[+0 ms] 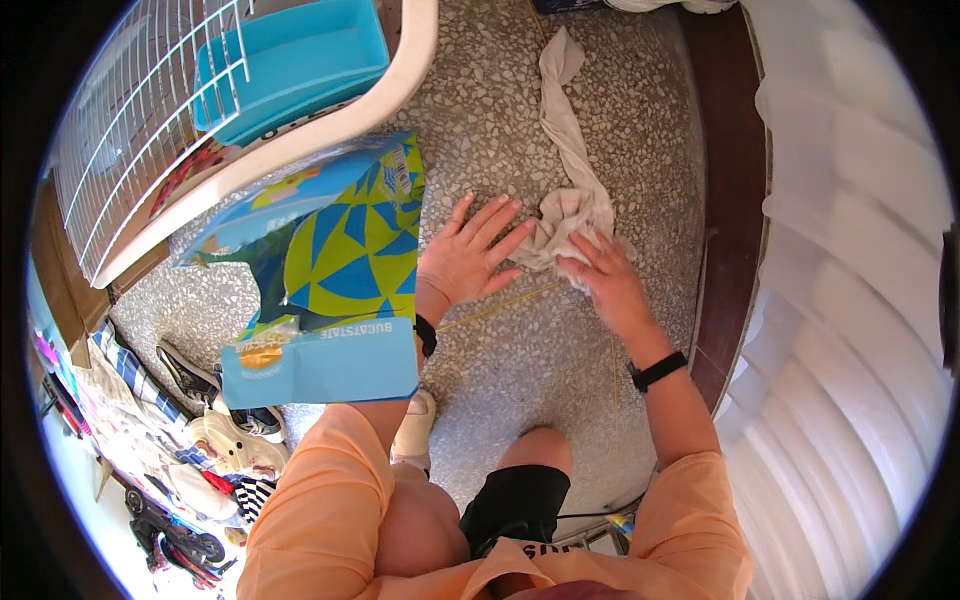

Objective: The person wipes the floor and baseboard using a cloth, then picks up debris by hand and places it into the cloth.

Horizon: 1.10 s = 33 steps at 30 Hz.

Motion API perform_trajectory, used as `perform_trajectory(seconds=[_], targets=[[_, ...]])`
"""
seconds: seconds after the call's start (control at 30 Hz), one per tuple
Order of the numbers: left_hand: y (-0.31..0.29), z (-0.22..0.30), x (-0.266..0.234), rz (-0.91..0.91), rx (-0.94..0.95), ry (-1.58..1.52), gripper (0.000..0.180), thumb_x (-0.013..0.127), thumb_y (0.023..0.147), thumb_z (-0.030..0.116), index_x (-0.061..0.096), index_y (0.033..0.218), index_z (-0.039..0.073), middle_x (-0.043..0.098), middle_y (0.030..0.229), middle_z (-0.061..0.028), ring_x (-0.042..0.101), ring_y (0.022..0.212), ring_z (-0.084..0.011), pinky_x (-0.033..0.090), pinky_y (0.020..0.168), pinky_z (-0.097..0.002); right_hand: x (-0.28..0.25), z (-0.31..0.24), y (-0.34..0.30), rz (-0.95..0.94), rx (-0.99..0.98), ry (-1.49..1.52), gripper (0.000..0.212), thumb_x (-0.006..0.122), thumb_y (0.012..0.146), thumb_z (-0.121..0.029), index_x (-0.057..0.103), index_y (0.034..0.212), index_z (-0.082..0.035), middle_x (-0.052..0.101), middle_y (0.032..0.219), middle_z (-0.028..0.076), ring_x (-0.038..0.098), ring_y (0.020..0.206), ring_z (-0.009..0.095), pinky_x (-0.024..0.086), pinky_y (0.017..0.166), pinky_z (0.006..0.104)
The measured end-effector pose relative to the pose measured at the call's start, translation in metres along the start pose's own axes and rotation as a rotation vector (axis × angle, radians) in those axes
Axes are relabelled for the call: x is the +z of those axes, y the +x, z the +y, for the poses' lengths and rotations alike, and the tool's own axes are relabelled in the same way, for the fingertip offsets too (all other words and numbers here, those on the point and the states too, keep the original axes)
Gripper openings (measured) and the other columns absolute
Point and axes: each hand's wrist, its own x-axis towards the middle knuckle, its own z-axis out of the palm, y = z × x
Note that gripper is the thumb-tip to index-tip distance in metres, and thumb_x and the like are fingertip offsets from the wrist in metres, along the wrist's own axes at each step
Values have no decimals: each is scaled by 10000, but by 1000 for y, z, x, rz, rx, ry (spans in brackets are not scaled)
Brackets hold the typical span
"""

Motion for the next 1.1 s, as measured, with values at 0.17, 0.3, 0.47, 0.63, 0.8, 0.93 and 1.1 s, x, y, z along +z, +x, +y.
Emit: perform_trajectory(seconds=[0.17, 0.3, 0.47, 0.63, 0.8, 0.93, 1.1], targets=[[0, 1, 2, 17, 33, 32, 654, 515, 858, 535, 409, 1391, 172, 330, 1459, -123, 267, 1381, -286, 181, 1131, -525, -39, 13, 121, 343, -3, -17, 538, 556, 753, 78, 571, 1243, -145, 424, 1417, 133, 379, 1314, 357, 296, 1098, 477], [3, 3, -10, -27, 31, -69, 624, 457, 902, 538, 383, 1405, 175, 330, 1462, -117, 248, 1391, -280, 161, 1133, -528, -27, -2, 191, 647, 134, -70, 489, 543, 780, 18, 579, 1233, -162, 442, 1402, 123, 385, 1284, 404, 280, 1078, 553], [-19, -14, -41, -6, 116, -242, 519, 574, 875, 436, 502, 1290, 134, 448, 1349, -159, 427, 1266, -324, 328, 1056, -500, 8, -49, 122, 415, -16, -154, 483, 512, 800, 19, 578, 1237, -175, 444, 1409, 112, 373, 1306, 390, 267, 1096, 538], [-81, -20, -89, -122, -384, -357, 186, 707, 791, 187, 652, 881, 33, 671, 915, -108, 647, 877, -292, 509, 759, -384, 37, -53, 25, 232, 29, 21, 421, 509, 839, -3, 573, 1229, -149, 431, 1416, 105, 352, 1331, 366, 234, 1108, 547], [-151, -90, -81, 223, -439, 123, 294, 656, 820, 185, 616, 1045, 1, 630, 1025, -181, 604, 868, -318, 484, 804, -398, 24, -26, 69, 458, 174, 19, 451, 537, 844, -27, 529, 1281, -138, 370, 1458, 119, 315, 1337, 416, 228, 1093, 584], [-95, -68, -113, 529, -485, -135, 265, 648, 824, 87, 599, 1066, -8, 638, 1011, -164, 612, 870, -276, 478, 802, -365, 12, -4, 128, 604, 307, 56, 537, 561, 823, -50, 470, 1344, -144, 348, 1466, 153, 285, 1326, 485, 223, 1083, 609], [-101, -54, -148, 604, -557, -279, 87, 675, 809, -7, 669, 895, -12, 671, 821, -152, 650, 782, -261, 492, 709, -328, 15, -14, 146, 614, 340, 11, 562, 576, 810, -59, 464, 1354, -145, 341, 1465, 177, 286, 1330, 481, 219, 1086, 608]])
